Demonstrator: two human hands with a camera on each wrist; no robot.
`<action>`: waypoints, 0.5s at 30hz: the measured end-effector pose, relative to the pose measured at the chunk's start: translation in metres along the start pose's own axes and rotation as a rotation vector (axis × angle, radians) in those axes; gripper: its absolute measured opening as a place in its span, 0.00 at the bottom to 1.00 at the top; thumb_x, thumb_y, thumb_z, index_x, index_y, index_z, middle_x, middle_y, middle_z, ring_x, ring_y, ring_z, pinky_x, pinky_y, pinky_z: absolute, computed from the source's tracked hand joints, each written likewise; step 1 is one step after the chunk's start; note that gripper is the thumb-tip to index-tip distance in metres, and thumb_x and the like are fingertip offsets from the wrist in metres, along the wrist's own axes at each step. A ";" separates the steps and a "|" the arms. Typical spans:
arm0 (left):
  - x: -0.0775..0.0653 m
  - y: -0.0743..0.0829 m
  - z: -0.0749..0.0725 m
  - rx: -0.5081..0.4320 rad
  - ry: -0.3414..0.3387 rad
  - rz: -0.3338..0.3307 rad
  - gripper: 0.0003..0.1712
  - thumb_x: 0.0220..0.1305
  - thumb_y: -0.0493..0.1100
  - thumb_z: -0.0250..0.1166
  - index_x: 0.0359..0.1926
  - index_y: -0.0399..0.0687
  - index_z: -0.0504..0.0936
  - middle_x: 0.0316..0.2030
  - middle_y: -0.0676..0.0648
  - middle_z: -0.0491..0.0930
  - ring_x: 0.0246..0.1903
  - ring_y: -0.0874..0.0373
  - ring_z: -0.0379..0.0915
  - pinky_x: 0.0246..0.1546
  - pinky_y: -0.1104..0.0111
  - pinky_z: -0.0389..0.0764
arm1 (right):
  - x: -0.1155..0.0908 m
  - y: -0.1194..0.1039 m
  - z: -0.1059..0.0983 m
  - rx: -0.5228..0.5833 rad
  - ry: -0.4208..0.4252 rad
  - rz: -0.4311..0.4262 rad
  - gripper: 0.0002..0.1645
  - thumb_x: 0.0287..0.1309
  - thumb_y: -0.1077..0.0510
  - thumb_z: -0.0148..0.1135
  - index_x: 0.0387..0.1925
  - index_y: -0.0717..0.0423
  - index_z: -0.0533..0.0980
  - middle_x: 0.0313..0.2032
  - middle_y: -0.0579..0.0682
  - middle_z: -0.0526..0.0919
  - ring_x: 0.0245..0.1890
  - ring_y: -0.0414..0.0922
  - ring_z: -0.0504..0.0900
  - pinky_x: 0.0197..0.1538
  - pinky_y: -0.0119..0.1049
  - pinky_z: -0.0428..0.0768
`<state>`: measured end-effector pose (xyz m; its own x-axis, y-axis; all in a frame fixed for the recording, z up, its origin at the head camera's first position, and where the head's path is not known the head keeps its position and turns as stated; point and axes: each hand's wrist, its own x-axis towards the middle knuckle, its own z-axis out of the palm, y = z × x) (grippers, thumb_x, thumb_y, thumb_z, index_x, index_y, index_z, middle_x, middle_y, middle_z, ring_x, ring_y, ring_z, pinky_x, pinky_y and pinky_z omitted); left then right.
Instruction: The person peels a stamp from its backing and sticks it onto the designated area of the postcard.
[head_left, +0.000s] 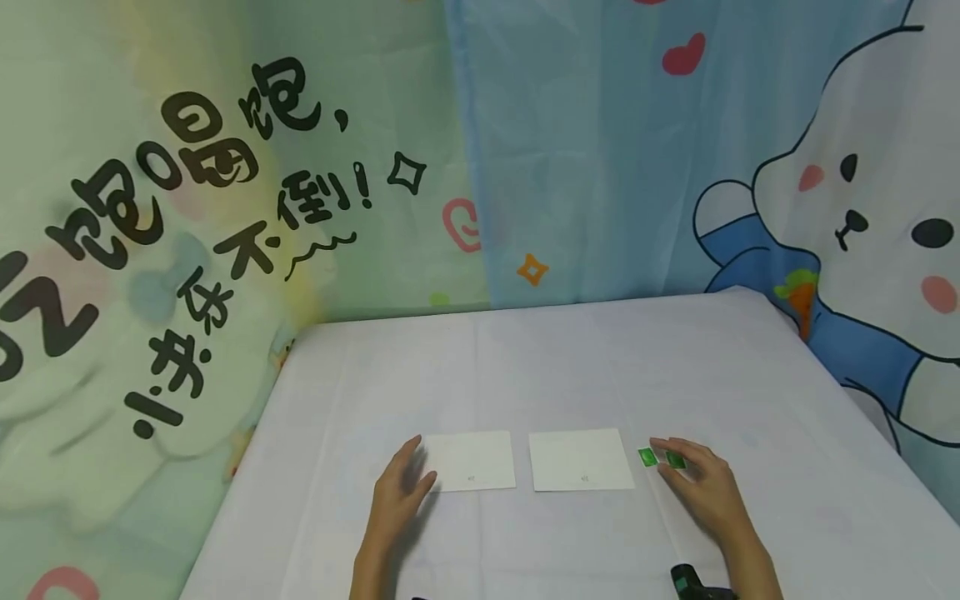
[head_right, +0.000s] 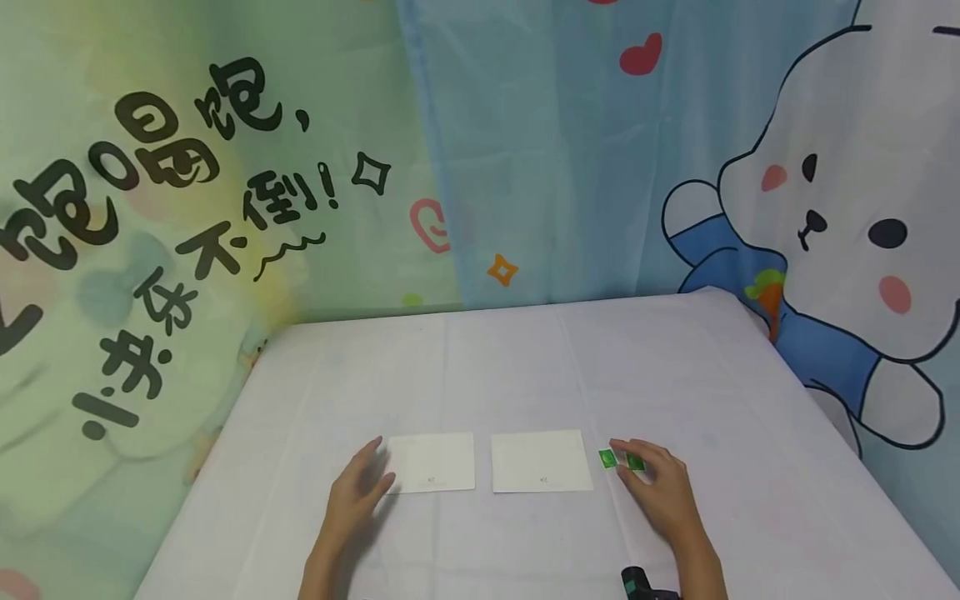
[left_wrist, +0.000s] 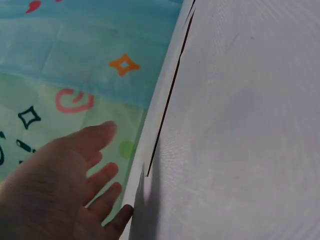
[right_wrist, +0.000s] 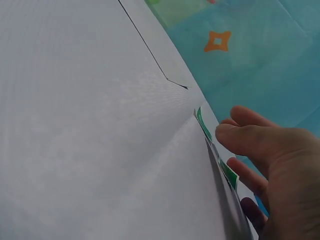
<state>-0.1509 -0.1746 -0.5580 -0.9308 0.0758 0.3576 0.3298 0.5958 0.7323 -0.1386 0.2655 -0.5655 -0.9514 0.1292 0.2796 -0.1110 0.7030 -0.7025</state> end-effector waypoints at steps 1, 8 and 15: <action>0.000 0.000 0.000 0.000 -0.023 -0.022 0.36 0.56 0.44 0.66 0.64 0.39 0.65 0.62 0.39 0.65 0.62 0.43 0.57 0.59 0.51 0.59 | 0.001 0.000 0.000 0.003 0.000 -0.018 0.19 0.52 0.52 0.66 0.46 0.54 0.79 0.50 0.60 0.77 0.55 0.63 0.67 0.53 0.64 0.58; -0.002 -0.004 0.004 0.081 -0.114 -0.064 0.40 0.56 0.46 0.66 0.66 0.38 0.60 0.65 0.40 0.60 0.65 0.43 0.52 0.61 0.52 0.55 | 0.003 -0.003 -0.001 -0.037 -0.006 -0.132 0.22 0.46 0.62 0.69 0.47 0.55 0.79 0.48 0.63 0.76 0.52 0.60 0.68 0.52 0.62 0.54; -0.003 -0.008 0.009 0.189 -0.087 -0.003 0.40 0.52 0.45 0.69 0.63 0.38 0.64 0.62 0.39 0.64 0.62 0.41 0.58 0.57 0.50 0.61 | 0.000 -0.003 0.000 -0.063 0.001 -0.148 0.21 0.45 0.63 0.70 0.45 0.55 0.79 0.48 0.63 0.76 0.51 0.60 0.68 0.51 0.62 0.54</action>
<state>-0.1523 -0.1720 -0.5705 -0.9445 0.1378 0.2982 0.2993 0.7352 0.6082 -0.1384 0.2632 -0.5638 -0.9257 0.0211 0.3777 -0.2320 0.7569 -0.6110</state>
